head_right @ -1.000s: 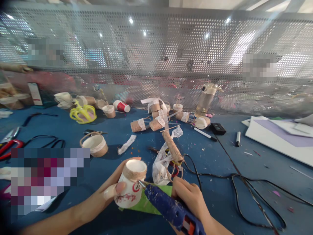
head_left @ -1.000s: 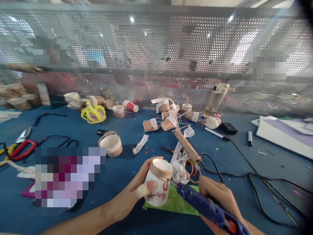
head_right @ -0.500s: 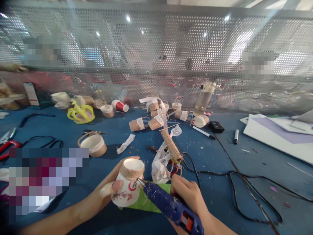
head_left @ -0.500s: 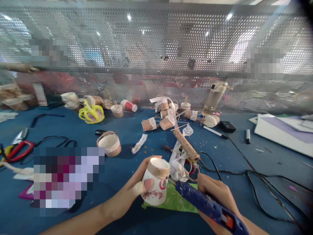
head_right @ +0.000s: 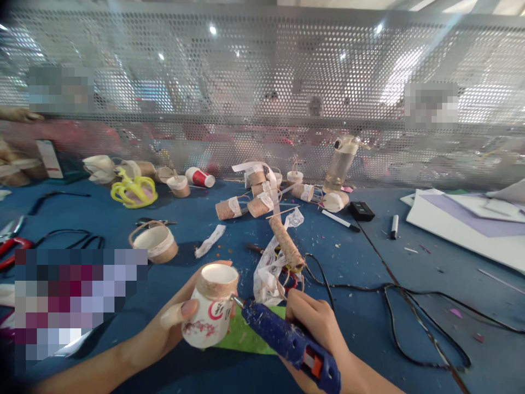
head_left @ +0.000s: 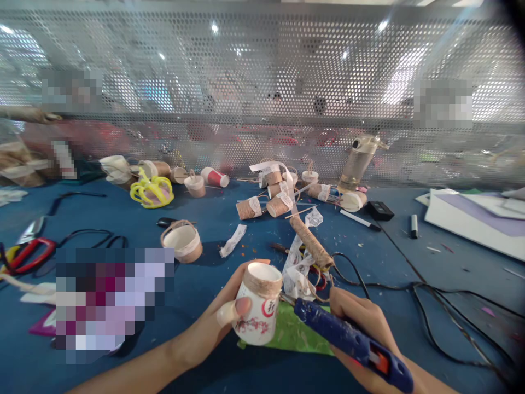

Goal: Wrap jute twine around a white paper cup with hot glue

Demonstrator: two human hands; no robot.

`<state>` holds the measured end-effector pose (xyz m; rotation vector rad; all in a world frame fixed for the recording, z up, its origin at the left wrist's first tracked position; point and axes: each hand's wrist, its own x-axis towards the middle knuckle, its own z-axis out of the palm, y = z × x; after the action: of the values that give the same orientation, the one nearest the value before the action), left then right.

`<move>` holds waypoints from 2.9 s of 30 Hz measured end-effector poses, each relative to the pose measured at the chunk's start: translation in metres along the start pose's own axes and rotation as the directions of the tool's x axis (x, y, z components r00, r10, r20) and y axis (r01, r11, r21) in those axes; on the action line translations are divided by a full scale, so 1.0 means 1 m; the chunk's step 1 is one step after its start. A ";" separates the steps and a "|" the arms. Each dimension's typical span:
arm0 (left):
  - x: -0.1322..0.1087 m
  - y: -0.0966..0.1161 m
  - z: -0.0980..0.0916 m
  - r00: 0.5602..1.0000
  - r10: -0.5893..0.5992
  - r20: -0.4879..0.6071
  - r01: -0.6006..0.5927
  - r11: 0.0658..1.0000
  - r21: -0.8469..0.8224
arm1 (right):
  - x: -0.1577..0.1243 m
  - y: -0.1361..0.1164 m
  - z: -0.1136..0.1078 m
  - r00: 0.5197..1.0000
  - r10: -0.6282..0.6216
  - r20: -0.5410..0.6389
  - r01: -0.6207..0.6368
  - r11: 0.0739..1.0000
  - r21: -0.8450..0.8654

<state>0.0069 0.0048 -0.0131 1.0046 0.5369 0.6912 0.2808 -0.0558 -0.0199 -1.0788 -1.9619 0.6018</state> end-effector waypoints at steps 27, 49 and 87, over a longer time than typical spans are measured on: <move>0.000 -0.002 0.001 0.999 0.039 -0.001 -0.039 0.999 -0.026 | 0.003 0.001 0.003 0.999 0.018 -0.032 -0.017 0.999 0.048; 0.007 -0.003 0.019 1.000 0.018 0.000 -0.018 0.995 0.093 | 0.016 -0.019 0.020 0.895 0.446 0.013 -0.343 0.670 0.659; 0.010 -0.011 0.015 0.996 0.048 -0.072 -0.032 0.977 0.211 | 0.023 -0.021 0.022 0.870 0.493 0.012 -0.388 0.669 0.633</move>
<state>0.0269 0.0003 -0.0171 1.1923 0.6688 0.7220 0.2453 -0.0476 -0.0078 -1.1190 -1.1877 1.2835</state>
